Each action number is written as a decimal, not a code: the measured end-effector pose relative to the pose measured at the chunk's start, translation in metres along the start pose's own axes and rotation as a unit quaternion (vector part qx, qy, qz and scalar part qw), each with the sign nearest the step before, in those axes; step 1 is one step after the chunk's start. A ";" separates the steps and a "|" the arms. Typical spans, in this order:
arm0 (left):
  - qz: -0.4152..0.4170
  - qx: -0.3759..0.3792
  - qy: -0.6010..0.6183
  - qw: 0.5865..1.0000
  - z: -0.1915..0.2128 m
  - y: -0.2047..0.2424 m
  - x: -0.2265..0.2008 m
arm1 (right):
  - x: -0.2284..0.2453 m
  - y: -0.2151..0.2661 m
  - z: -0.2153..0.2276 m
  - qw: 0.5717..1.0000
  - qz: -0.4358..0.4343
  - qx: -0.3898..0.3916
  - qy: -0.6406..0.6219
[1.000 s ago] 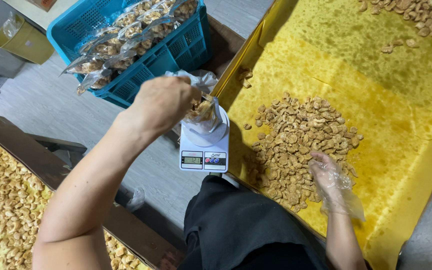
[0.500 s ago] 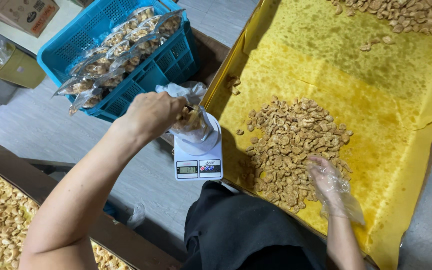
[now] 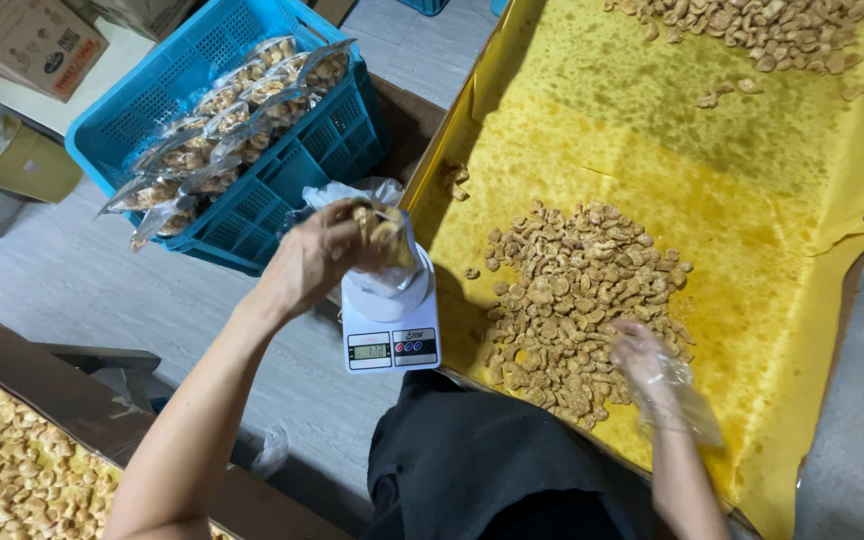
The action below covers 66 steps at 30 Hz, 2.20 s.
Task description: The person scoops dried snack pieces from a yellow tray into clear plastic bags, weighs each bag on a digital scale, and places the filled bags into a blue crate. The process is repeated continuously.
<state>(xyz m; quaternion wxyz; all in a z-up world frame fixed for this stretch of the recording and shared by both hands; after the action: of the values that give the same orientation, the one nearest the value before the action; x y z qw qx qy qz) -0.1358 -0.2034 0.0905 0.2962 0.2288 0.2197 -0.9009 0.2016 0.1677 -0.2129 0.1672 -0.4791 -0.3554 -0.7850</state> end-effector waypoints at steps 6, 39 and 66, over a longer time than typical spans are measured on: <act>0.064 -0.033 0.046 0.996 0.006 -0.067 0.003 | 0.140 0.076 -0.074 0.843 -0.040 0.340 -0.414; -0.093 -0.208 0.285 0.931 -0.132 -0.148 -0.136 | 0.298 0.061 -0.078 0.757 0.139 0.125 -0.626; -0.032 0.042 0.611 0.790 -0.111 -0.144 -0.140 | 0.277 0.052 -0.078 0.685 -0.001 0.128 -0.717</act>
<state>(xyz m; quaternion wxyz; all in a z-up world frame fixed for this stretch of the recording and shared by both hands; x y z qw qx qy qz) -0.0950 0.0205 0.1154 0.0612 0.7364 0.3243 -0.5906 0.0488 0.0969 0.0269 -0.0797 -0.8694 -0.4642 -0.1495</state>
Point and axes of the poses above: each hand's wrist, its own y-axis away from the middle knuckle, its own z-axis out of the back of the hand, x = y × z, the point moved 2 cm from there along -y, towards the middle knuckle, and after that the axes turned 9 degrees about -x, right-handed, at the moved point
